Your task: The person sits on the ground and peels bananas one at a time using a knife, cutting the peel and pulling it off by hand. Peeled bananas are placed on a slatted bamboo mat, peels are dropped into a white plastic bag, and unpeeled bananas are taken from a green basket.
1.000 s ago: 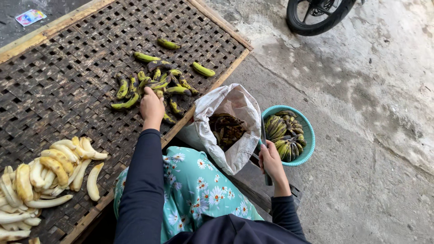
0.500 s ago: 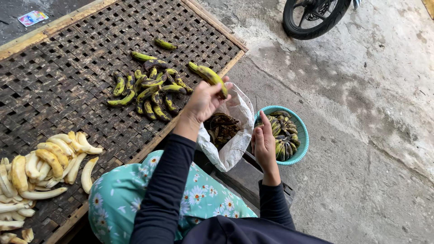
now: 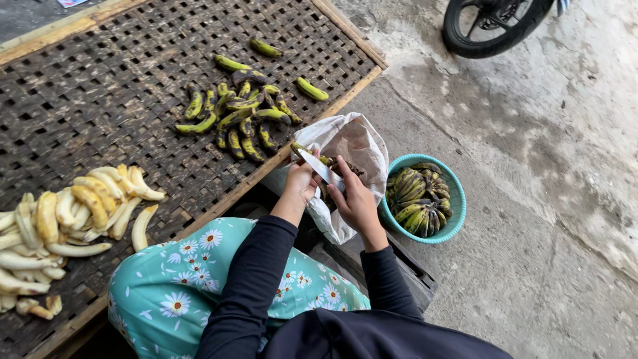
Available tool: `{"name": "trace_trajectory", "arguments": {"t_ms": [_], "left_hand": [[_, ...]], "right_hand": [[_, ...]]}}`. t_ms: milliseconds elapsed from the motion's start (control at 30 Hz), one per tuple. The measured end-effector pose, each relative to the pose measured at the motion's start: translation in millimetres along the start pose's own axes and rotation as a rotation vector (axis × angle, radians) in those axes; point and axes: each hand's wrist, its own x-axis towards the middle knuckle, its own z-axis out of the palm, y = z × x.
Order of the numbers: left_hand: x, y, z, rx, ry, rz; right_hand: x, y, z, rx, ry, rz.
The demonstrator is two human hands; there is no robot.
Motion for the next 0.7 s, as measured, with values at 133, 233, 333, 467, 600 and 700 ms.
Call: {"name": "trace_trajectory", "arguments": {"t_ms": [133, 233, 333, 467, 600, 700], "left_hand": [[-10.1, 0.0, -3.3, 0.033, 0.046, -0.037], [-17.9, -1.6, 0.3, 0.036, 0.038, -0.025], [-26.0, -5.3, 4.9, 0.093, -0.024, 0.012], [-33.0, -11.0, 13.9, 0.132, 0.076, 0.068], [-37.2, -15.8, 21.3, 0.133, 0.009, 0.192], [-40.7, -21.1, 23.5, 0.124, 0.047, 0.157]], "right_hand": [[2.3, 0.4, 13.9, -0.028, -0.055, 0.108], [1.6, 3.8, 22.5, -0.016, 0.02, 0.071], [-0.4, 9.9, 30.2, 0.028, 0.075, 0.108], [-2.8, 17.7, 38.9, 0.027, 0.151, 0.17], [-1.7, 19.4, 44.1, 0.082, 0.212, 0.204], [3.0, 18.6, 44.6, 0.192, 0.241, 0.218]]}}
